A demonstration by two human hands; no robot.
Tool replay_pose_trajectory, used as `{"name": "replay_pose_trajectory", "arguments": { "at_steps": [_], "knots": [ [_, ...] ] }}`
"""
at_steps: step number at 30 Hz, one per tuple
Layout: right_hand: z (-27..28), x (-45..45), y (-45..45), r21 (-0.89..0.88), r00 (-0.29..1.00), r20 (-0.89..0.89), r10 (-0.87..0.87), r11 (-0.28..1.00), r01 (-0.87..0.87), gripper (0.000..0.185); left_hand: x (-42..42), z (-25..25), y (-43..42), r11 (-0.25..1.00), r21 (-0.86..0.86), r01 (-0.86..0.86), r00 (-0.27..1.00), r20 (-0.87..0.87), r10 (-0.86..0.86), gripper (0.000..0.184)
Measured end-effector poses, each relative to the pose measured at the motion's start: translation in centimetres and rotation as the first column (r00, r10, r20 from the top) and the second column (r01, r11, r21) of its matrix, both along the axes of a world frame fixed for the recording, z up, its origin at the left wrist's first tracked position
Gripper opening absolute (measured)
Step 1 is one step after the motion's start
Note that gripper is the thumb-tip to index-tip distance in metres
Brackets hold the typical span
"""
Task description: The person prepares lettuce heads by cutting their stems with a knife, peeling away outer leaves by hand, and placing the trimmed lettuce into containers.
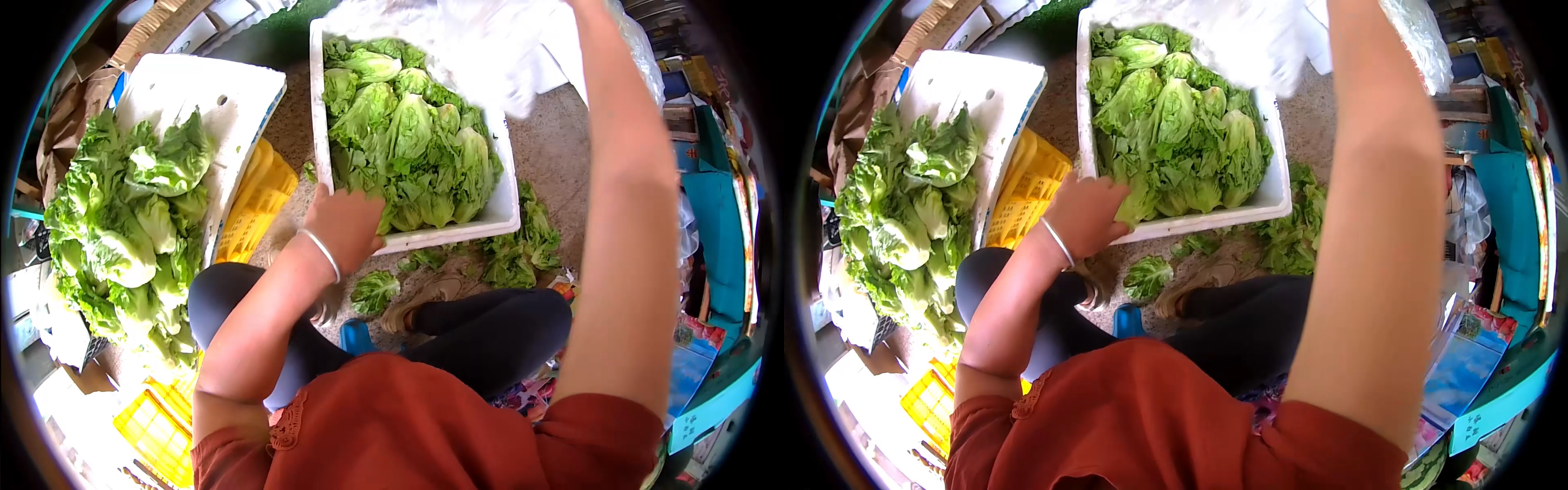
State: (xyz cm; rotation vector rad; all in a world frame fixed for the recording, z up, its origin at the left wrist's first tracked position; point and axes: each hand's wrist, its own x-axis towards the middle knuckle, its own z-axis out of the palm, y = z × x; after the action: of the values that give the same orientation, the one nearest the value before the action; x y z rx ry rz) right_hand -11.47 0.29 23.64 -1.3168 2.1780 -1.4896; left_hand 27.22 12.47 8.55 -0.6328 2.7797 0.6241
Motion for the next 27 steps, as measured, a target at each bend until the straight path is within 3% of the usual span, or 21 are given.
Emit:
{"name": "replay_pose_trajectory", "arguments": {
  "at_steps": [1, 3, 4, 5, 6, 7, 8, 9, 10, 12, 13, 15, 16, 17, 19, 21, 22, 23, 24, 26, 27],
  "knots": [
    [-1.9, -0.8, 0.7, 0.155, 0.994, -0.101, -0.047, 0.986, 0.063, 0.042, 0.1, 0.0, 0.1, 1.000, -0.026, 0.002, 1.000, 0.004, -0.002, 0.038],
    [-11.2, -4.7, 0.6, -0.254, 0.830, -0.494, -0.260, 0.956, 0.149, 0.044, 0.2, 0.0, 0.3, 0.999, -0.034, 0.031, 0.999, -0.034, -0.032, 0.034],
    [-11.7, -1.0, 3.2, -0.119, 0.809, -0.516, -0.282, 0.959, 0.258, 0.035, 0.2, 0.0, 0.4, 0.997, -0.044, 0.056, 0.996, -0.065, -0.059, 0.030],
    [-12.2, 2.9, 5.8, 0.026, 0.784, -0.552, -0.285, 0.934, 0.357, 0.035, 0.1, -0.1, 0.5, 0.996, -0.009, 0.087, 0.996, 0.027, -0.087, 0.040],
    [-14.3, 4.5, 7.1, 0.243, 0.950, -0.274, -0.148, 0.946, 0.217, 0.033, 0.1, -0.1, 0.7, 0.996, -0.013, 0.084, 0.996, 0.028, -0.084, 0.040],
    [-14.8, 6.0, 7.8, 0.580, 0.999, -0.013, 0.043, 0.814, -0.027, 0.032, 0.1, -0.1, 0.9, 0.994, -0.029, 0.105, 0.994, 0.014, -0.105, 0.040],
    [-15.6, 7.1, 8.2, 0.759, 0.947, 0.210, 0.244, 0.569, -0.316, 0.035, 0.0, -0.1, 1.0, 0.991, -0.046, 0.125, 0.992, 0.000, -0.125, 0.040],
    [-15.3, 8.0, 8.5, 0.869, 0.881, 0.289, 0.375, 0.283, -0.405, 0.043, -0.1, -0.1, 1.1, 0.991, -0.026, 0.128, 0.992, 0.000, -0.128, 0.040],
    [-16.0, 7.3, 7.8, 0.866, 0.879, 0.294, 0.376, 0.284, -0.411, 0.043, -0.2, -0.3, 1.1, 0.991, -0.028, 0.128, 0.992, 0.007, -0.127, 0.040],
    [-17.8, 4.3, 4.2, 0.944, 0.682, -0.084, 0.727, 0.277, -0.179, 0.048, -0.5, -0.6, 1.0, 0.993, 0.008, 0.115, 0.993, -0.018, -0.115, 0.040],
    [-18.3, 1.0, 1.0, 0.851, 0.772, -0.231, 0.592, 0.508, -0.135, 0.046, -0.6, -0.6, 0.9, 0.993, 0.011, 0.120, 0.993, -0.014, -0.120, 0.040],
    [-15.8, -2.0, -1.2, 0.492, 0.908, -0.346, 0.236, 0.870, -0.039, 0.042, -0.9, -0.4, 0.6, 0.994, 0.003, 0.110, 0.994, 0.010, -0.110, 0.041],
    [-12.6, -1.7, -1.4, 0.242, 0.951, -0.302, 0.062, 0.970, 0.013, 0.042, -1.1, -0.3, 0.6, 0.993, 0.007, 0.117, 0.993, 0.008, -0.117, 0.041],
    [-12.1, -1.0, -0.6, 0.246, 0.950, -0.305, 0.060, 0.969, 0.018, 0.042, -1.2, -0.3, 0.5, 0.993, -0.005, 0.114, 0.993, -0.012, -0.114, 0.041],
    [-11.2, 1.2, 1.7, -0.009, 0.642, -0.767, -0.026, 0.999, 0.031, 0.048, -1.3, -0.3, 0.5, 0.994, -0.013, 0.105, 0.994, -0.040, -0.106, 0.040],
    [-13.9, 2.9, 5.1, 0.339, 0.658, -0.748, 0.087, 0.903, 0.265, 0.043, -1.6, -0.5, 0.5, 0.993, -0.025, 0.115, 0.992, -0.041, -0.116, 0.040],
    [-16.3, 4.0, 7.4, 0.379, 0.860, -0.510, 0.007, 0.900, 0.217, 0.039, -1.7, -0.5, 0.4, 0.993, -0.025, 0.115, 0.992, -0.043, -0.116, 0.040],
    [-19.9, 3.4, 9.6, 0.380, 0.845, -0.533, 0.038, 0.903, 0.199, 0.036, -1.9, -0.6, 0.4, 0.991, -0.030, 0.127, 0.991, -0.040, -0.128, 0.040],
    [-21.7, 4.2, 11.7, 0.668, 0.934, -0.351, 0.061, 0.716, 0.204, 0.033, -2.0, -0.7, 0.6, 0.988, -0.034, 0.147, 0.988, -0.035, -0.149, 0.041],
    [-24.4, 4.9, 15.2, 0.789, 0.980, -0.174, -0.099, 0.581, 0.199, 0.043, -2.4, -0.8, 0.7, 0.983, -0.028, 0.184, 0.983, 0.000, -0.184, 0.041],
    [-26.2, 4.6, 15.9, 0.787, 0.978, -0.173, -0.112, 0.581, 0.206, 0.043, -2.6, -0.8, 0.8, 0.980, -0.016, 0.201, 0.979, 0.029, -0.200, 0.042]
  ]
}}
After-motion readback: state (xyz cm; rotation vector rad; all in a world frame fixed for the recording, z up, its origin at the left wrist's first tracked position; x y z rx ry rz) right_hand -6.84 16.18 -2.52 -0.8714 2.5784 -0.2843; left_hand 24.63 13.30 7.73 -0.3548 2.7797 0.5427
